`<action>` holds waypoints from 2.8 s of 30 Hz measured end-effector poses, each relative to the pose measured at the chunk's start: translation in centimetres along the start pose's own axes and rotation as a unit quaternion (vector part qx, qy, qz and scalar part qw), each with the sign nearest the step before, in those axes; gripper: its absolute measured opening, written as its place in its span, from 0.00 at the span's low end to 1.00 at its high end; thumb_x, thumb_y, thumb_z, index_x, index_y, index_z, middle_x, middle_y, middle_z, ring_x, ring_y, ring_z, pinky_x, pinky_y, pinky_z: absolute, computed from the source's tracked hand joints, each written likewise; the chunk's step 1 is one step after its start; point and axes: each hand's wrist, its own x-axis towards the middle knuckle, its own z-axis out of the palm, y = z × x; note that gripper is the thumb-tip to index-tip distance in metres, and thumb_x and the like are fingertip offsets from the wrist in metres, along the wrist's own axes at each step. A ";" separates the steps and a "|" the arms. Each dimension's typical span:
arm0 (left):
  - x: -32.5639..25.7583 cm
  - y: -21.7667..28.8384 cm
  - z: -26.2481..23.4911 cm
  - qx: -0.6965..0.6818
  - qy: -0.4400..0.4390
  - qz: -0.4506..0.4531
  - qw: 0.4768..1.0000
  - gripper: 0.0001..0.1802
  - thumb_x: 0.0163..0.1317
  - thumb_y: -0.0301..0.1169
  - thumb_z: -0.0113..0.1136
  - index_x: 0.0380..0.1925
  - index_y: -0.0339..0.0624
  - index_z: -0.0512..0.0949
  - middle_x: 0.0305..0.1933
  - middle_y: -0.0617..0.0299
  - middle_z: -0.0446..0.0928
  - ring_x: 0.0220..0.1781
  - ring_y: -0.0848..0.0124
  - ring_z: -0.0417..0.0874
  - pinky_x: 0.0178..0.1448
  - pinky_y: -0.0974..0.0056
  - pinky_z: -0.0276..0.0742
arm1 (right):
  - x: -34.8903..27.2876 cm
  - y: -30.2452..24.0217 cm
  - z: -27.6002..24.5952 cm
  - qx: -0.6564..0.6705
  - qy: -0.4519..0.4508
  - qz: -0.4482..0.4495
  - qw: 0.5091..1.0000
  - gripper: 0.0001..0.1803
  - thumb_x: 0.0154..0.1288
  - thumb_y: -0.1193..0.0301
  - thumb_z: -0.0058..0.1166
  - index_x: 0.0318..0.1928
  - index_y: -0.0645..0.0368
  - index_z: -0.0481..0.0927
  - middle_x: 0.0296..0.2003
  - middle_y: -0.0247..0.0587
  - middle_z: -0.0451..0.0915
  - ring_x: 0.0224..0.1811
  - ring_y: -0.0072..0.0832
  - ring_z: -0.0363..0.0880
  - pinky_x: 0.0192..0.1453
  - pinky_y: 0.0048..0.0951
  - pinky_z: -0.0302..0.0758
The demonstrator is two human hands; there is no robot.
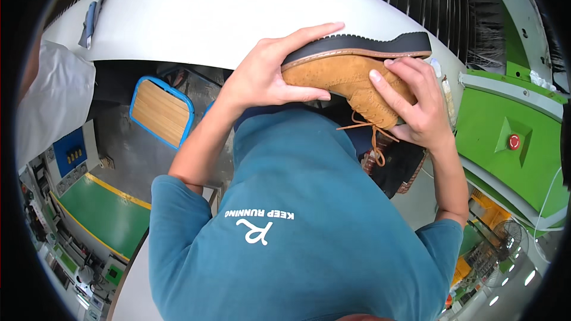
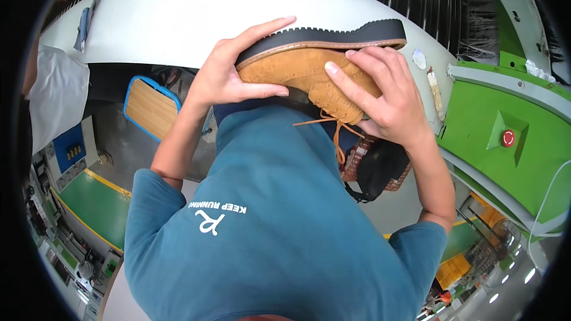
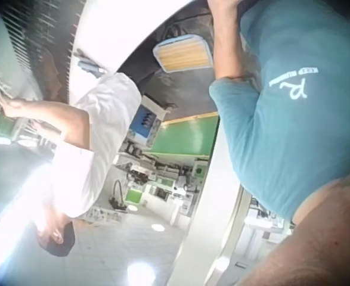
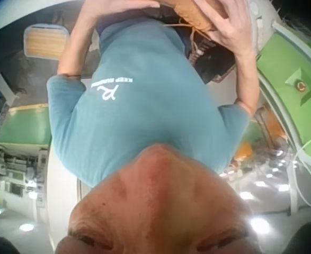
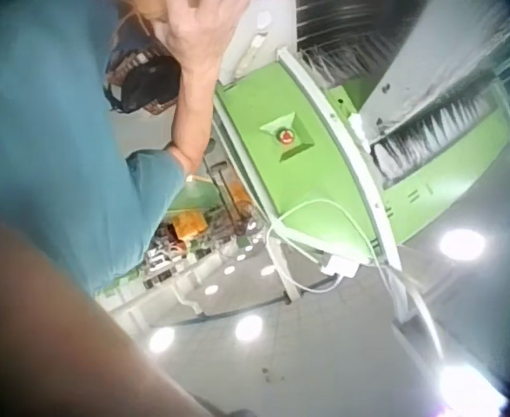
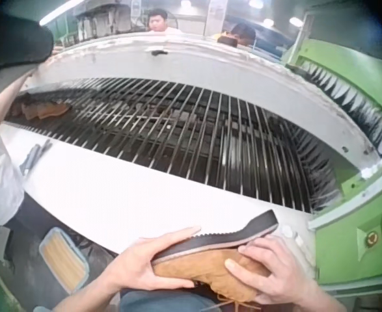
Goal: The person assembles a pair of tan suede shoes by hand. They pick up a shoe and a separate black sole, align them, and press the sole onto the shoe's bottom. The person repeats this process for multiple shoes, inspecting the fit and pressing the edges to secure the sole before placing the finished shoe on a conveyor belt.
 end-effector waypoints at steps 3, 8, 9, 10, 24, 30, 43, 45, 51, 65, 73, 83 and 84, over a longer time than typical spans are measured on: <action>1.0 -0.6 -0.6 0.055 -0.035 0.057 0.996 0.57 0.51 0.37 0.93 0.83 0.43 0.77 0.74 0.48 0.87 0.70 0.50 0.92 0.77 0.50 0.85 | 0.3 0.0 -0.1 0.012 -0.007 0.010 1.000 0.50 0.40 0.71 0.78 0.74 0.47 0.89 0.67 0.47 0.81 0.65 0.53 0.81 0.67 0.56 0.80; 1.9 -0.4 -1.2 0.076 -0.083 0.056 0.992 0.53 0.53 0.38 0.91 0.81 0.46 0.79 0.66 0.46 0.91 0.62 0.48 0.95 0.69 0.50 0.90 | 1.1 0.4 -0.7 0.015 -0.019 0.010 1.000 0.47 0.44 0.68 0.80 0.73 0.47 0.89 0.65 0.48 0.82 0.65 0.53 0.82 0.69 0.55 0.80; 2.1 -0.3 -1.3 0.076 -0.083 0.057 0.992 0.52 0.54 0.38 0.90 0.81 0.47 0.80 0.65 0.46 0.91 0.61 0.47 0.95 0.68 0.50 0.91 | 1.2 0.4 -0.8 0.024 -0.019 0.013 0.999 0.47 0.45 0.68 0.80 0.73 0.47 0.89 0.65 0.48 0.83 0.65 0.53 0.82 0.69 0.54 0.80; 2.2 -0.3 -1.4 0.081 -0.092 0.049 0.991 0.51 0.54 0.38 0.90 0.81 0.46 0.80 0.64 0.46 0.91 0.60 0.48 0.95 0.67 0.50 0.91 | 1.4 0.5 -0.9 0.031 -0.018 0.014 0.999 0.47 0.45 0.67 0.81 0.74 0.47 0.89 0.65 0.48 0.83 0.65 0.52 0.83 0.69 0.54 0.80; 3.6 -3.3 -3.5 -0.105 -0.122 -0.032 0.986 0.52 0.55 0.36 0.92 0.81 0.40 0.78 0.79 0.47 0.83 0.82 0.52 0.82 0.88 0.49 0.73 | 0.1 2.3 -5.5 0.154 -0.049 0.097 0.982 0.48 0.47 0.72 0.83 0.75 0.49 0.88 0.73 0.51 0.80 0.72 0.53 0.82 0.79 0.50 0.79; 7.0 1.4 -6.3 -0.026 -0.084 0.008 0.996 0.72 0.46 0.63 0.93 0.85 0.37 0.70 0.88 0.45 0.70 0.85 0.47 0.77 0.86 0.43 0.74 | 5.9 2.6 -12.6 0.140 0.022 0.011 0.990 0.30 0.57 0.65 0.83 0.61 0.54 0.93 0.58 0.44 0.89 0.55 0.46 0.90 0.59 0.45 0.87; 9.0 10.9 -6.9 0.160 0.051 0.042 0.985 0.40 0.61 0.39 0.90 0.69 0.31 0.83 0.52 0.47 0.95 0.55 0.58 0.99 0.61 0.59 0.92 | 12.7 5.8 -3.3 0.576 0.287 0.048 0.764 0.58 0.85 0.25 0.32 0.89 0.65 0.59 0.79 0.56 0.78 0.82 0.42 0.77 0.89 0.46 0.69; 9.5 11.5 -7.3 0.171 0.027 0.045 0.984 0.38 0.66 0.43 0.87 0.68 0.30 0.83 0.50 0.46 0.95 0.53 0.57 0.99 0.59 0.58 0.92 | 13.8 3.4 -1.5 0.672 0.241 0.069 0.697 0.61 0.85 0.22 0.26 0.92 0.64 0.52 0.80 0.59 0.75 0.82 0.43 0.77 0.89 0.46 0.70; 11.1 13.2 -7.7 0.227 -0.042 -0.025 0.973 0.35 0.74 0.52 0.79 0.61 0.28 0.85 0.42 0.45 0.95 0.45 0.54 0.99 0.51 0.57 0.92 | 15.4 2.5 -1.4 0.717 0.245 0.067 0.649 0.58 0.86 0.25 0.30 0.90 0.65 0.54 0.74 0.58 0.80 0.76 0.43 0.83 0.83 0.45 0.79; 13.3 13.6 -7.8 0.272 -0.097 0.003 0.957 0.35 0.75 0.51 0.78 0.58 0.25 0.83 0.36 0.44 0.93 0.39 0.53 0.98 0.45 0.57 0.90 | 15.1 3.4 -1.4 0.658 0.317 0.124 0.672 0.37 0.92 0.44 0.39 0.77 0.63 0.75 0.60 0.52 0.89 0.63 0.37 0.91 0.73 0.41 0.86; 13.2 14.6 -7.1 0.311 -0.128 -0.002 0.942 0.33 0.74 0.48 0.79 0.58 0.25 0.82 0.32 0.47 0.91 0.34 0.56 0.97 0.39 0.59 0.89 | 14.3 3.0 -1.4 0.666 0.309 0.092 0.673 0.43 0.89 0.41 0.40 0.81 0.68 0.70 0.64 0.57 0.87 0.69 0.42 0.88 0.77 0.44 0.84; 13.4 15.2 -6.8 0.341 -0.143 -0.006 0.929 0.33 0.73 0.45 0.80 0.61 0.25 0.81 0.35 0.46 0.92 0.37 0.54 0.98 0.43 0.59 0.90 | 13.5 2.8 -2.0 0.675 0.316 0.129 0.654 0.45 0.83 0.47 0.46 0.85 0.71 0.65 0.60 0.58 0.88 0.67 0.44 0.89 0.75 0.44 0.85; 13.4 15.3 -6.7 0.344 -0.141 -0.004 0.928 0.33 0.73 0.45 0.80 0.61 0.25 0.81 0.35 0.45 0.92 0.37 0.54 0.98 0.43 0.59 0.90 | 13.4 2.7 -2.2 0.670 0.312 0.130 0.661 0.46 0.83 0.47 0.47 0.85 0.71 0.65 0.60 0.58 0.88 0.66 0.43 0.89 0.75 0.43 0.85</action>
